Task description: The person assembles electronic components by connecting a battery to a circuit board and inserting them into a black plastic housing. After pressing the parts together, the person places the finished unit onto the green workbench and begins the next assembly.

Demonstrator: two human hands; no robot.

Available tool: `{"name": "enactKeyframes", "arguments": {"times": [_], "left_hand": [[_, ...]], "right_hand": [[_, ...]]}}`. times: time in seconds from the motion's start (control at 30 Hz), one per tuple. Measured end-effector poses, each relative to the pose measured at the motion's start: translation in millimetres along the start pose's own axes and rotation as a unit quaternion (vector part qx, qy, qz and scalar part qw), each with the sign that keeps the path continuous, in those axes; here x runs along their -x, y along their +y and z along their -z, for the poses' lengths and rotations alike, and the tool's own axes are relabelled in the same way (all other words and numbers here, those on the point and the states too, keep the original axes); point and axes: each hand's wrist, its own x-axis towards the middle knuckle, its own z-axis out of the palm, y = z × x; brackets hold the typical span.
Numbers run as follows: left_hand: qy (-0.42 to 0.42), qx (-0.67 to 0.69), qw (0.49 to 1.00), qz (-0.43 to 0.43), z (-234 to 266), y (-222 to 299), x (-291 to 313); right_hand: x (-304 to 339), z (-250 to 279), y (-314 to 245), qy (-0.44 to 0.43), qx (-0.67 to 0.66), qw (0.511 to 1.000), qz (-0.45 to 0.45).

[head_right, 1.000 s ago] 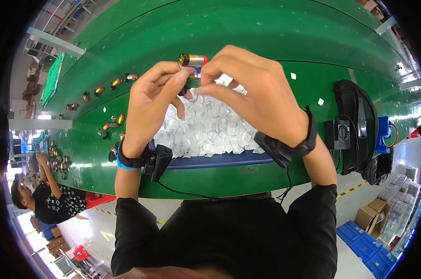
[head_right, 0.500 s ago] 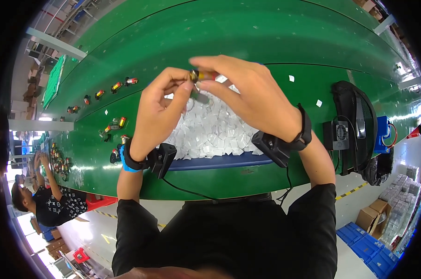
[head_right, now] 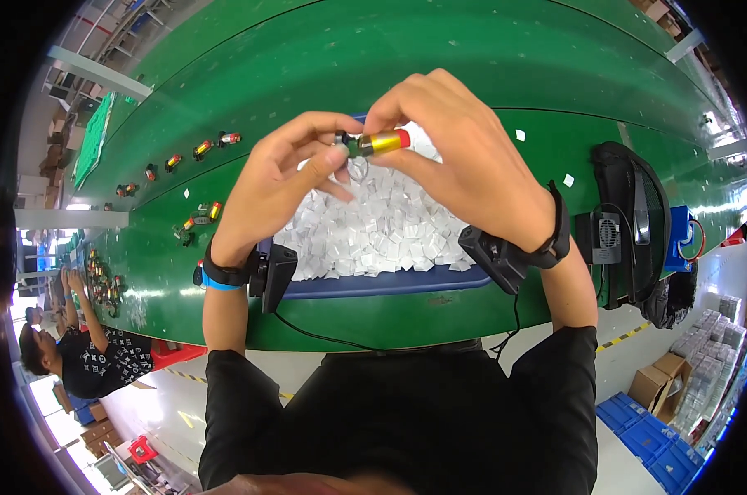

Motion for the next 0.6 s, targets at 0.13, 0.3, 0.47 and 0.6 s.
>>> {"name": "enactKeyframes", "arguments": {"times": [0.13, 0.3, 0.47, 0.6], "left_hand": [[0.006, 0.056, 0.998, 0.024, -1, 3, 1], [0.046, 0.118, 0.991, 0.051, -4, 11, -1], [0.011, 0.094, 0.993, 0.069, -3, 10, 3], [0.056, 0.027, 0.998, 0.018, -10, 6, 4]], "right_hand": [[5, -8, -4, 0.012, 0.031, 0.997, 0.068], [0, -10, 1, 0.055, 0.052, 0.983, 0.167], [1, -16, -2, 0.078, 0.034, 0.985, 0.148], [-1, -22, 4, 0.122, 0.042, 0.979, 0.159]]}}
